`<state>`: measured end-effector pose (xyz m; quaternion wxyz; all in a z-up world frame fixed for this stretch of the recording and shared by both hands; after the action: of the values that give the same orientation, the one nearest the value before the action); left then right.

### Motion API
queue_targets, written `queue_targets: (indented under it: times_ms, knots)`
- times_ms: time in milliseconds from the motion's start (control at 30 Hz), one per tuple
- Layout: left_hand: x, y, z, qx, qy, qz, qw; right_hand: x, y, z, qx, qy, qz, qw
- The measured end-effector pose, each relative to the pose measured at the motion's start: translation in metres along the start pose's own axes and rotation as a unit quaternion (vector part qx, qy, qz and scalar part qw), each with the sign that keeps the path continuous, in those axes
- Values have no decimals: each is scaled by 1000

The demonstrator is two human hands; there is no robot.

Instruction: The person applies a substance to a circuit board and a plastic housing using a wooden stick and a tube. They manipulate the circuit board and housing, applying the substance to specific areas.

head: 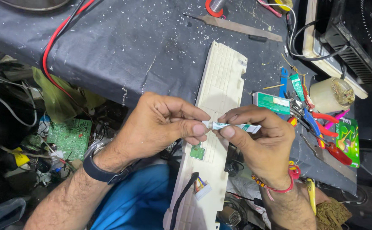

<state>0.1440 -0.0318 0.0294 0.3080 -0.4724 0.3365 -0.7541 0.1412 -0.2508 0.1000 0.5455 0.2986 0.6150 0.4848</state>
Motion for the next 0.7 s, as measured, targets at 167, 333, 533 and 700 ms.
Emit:
queue_targets:
  times_ms: [167,333,533,700]
  knots:
    - [4,-9,-1,54,16,77,995,4,23,-4,-133,-38,-187,973]
    - [10,-22,-8,251,50,295,921,3,33,-10,-224,-41,-288,930]
    - [24,-39,-1,409,86,391,820,-6,15,-8,-12,-37,-107,994]
    - [33,-54,6,477,116,458,741,-10,-1,-4,97,-16,155,983]
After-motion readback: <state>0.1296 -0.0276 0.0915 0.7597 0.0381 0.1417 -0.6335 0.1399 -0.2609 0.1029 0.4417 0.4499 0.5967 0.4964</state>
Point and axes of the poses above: each hand's wrist, its own z-axis towards the middle knuckle, its own x-axis out of the palm, y = z × x, the point moved 2 cm from there along z, towards the middle knuckle, and after that the axes turned 14 degrees about x, right-handed, at the moved point
